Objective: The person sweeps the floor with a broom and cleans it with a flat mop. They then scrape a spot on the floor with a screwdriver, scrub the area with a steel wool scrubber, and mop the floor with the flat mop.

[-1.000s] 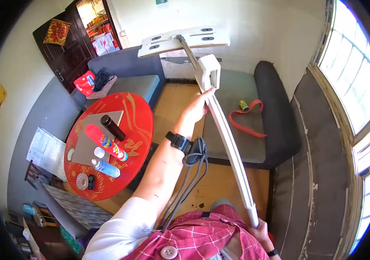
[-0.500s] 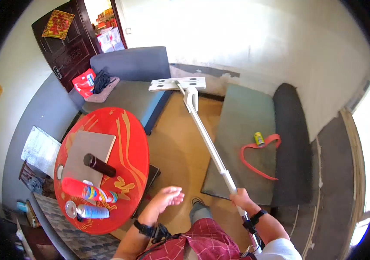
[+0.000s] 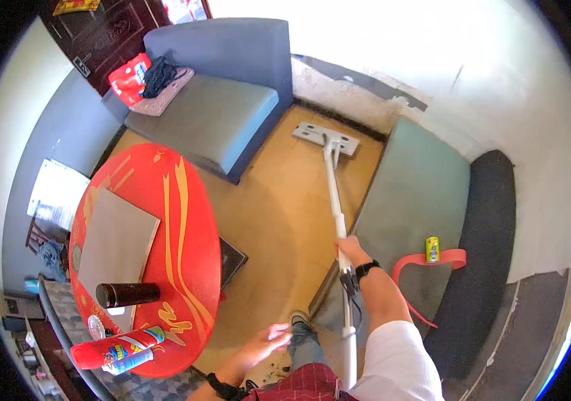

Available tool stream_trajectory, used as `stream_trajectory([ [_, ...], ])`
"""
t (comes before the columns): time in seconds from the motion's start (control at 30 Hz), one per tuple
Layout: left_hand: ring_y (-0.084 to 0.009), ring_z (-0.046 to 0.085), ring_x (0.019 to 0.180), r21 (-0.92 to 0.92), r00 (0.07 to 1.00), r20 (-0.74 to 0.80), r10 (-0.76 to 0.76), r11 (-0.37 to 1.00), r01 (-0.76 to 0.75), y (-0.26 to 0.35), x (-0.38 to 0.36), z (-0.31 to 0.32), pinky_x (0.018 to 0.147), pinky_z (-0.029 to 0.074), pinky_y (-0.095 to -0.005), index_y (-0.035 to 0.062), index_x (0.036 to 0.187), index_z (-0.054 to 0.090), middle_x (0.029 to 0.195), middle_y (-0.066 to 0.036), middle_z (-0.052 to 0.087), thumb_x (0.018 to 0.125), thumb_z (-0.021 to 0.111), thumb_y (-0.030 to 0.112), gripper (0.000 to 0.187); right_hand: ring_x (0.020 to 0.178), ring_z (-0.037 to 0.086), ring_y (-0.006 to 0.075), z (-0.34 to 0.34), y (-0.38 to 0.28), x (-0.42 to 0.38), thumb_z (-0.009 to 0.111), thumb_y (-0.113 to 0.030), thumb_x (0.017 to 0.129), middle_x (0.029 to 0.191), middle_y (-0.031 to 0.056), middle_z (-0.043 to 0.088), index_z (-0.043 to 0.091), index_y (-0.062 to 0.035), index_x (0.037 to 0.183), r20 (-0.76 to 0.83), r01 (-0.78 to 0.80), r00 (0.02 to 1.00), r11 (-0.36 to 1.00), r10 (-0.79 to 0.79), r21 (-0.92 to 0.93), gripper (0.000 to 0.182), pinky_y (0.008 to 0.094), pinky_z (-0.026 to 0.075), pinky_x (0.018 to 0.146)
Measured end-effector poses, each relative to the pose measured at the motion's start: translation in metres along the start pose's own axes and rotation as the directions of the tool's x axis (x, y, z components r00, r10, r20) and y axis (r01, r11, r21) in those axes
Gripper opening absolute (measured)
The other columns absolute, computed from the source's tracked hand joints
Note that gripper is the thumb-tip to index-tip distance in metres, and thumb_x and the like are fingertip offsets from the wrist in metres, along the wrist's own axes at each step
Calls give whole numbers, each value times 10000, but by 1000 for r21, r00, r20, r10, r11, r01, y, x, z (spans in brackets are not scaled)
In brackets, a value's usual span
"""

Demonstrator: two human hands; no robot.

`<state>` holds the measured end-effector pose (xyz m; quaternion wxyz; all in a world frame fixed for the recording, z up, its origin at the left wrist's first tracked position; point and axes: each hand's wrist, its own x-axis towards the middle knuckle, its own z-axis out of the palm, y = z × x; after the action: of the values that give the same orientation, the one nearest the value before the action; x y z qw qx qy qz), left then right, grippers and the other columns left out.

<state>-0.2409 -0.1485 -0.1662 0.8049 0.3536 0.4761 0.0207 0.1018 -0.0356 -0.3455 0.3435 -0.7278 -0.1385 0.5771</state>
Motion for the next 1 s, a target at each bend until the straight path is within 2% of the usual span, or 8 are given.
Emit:
stream_trajectory([
  [0.17,-266,498,1137,-45,995,99,-27,998,32,-11,18,8,931,436,-383,16,1384,241,1287,-169,458,879,558,410,715,475,525,210,77,-17,46,586,-114,781,585,88,513,510,-3,709,51,-61,997,962,50,266,153,361,439,433],
  [0.3,-272,526,1105,-525,984,153,95,851,-1,10,3,-6,856,487,-363,79,1405,193,1298,-193,432,860,578,427,753,510,529,187,116,-40,46,600,-103,795,624,63,496,476,-11,788,99,-84,993,957,58,278,154,335,443,438],
  [0.47,-121,538,620,-154,999,-34,37,987,-42,47,-36,-15,469,460,-266,104,1423,137,880,-57,487,854,608,155,740,501,529,202,146,-48,49,618,-98,784,614,83,516,513,12,787,7,-54,999,991,54,122,152,344,441,419],
  [0.57,-121,528,607,-227,996,-31,86,970,-91,38,-68,-25,470,454,-260,119,1432,109,892,-62,493,828,596,93,776,491,535,202,175,-40,25,631,-113,776,623,100,528,508,17,767,19,-87,996,995,88,-46,179,347,442,413],
  [0.63,-131,523,602,-155,997,-46,65,985,-71,24,-89,-27,473,452,-262,128,1439,83,888,-70,491,800,568,36,807,501,567,203,202,-27,-6,619,-111,769,629,121,559,529,37,769,-2,-96,995,971,99,221,173,353,456,419],
  [0.7,-136,526,605,-198,994,-106,-21,980,-1,11,-115,-20,478,456,-266,130,1442,65,893,-77,485,795,552,19,818,509,596,212,215,-38,-43,610,-103,764,632,129,583,552,77,806,-21,-136,991,990,136,-35,194,357,473,429],
  [0.93,-124,510,549,-313,947,-316,-57,949,-47,-2,-185,18,453,400,-258,73,1302,426,756,-53,568,736,561,36,583,514,631,232,246,-7,-101,634,-107,756,674,145,619,548,141,917,115,-145,981,982,159,-123,307,340,507,432],
  [1.0,-124,508,567,-310,959,-276,-69,951,-21,-18,-201,17,468,403,-248,83,1364,306,799,-54,560,728,554,20,685,529,638,233,247,-6,-125,606,-69,757,729,153,634,543,133,972,126,-208,968,974,218,-88,301,339,511,428],
])
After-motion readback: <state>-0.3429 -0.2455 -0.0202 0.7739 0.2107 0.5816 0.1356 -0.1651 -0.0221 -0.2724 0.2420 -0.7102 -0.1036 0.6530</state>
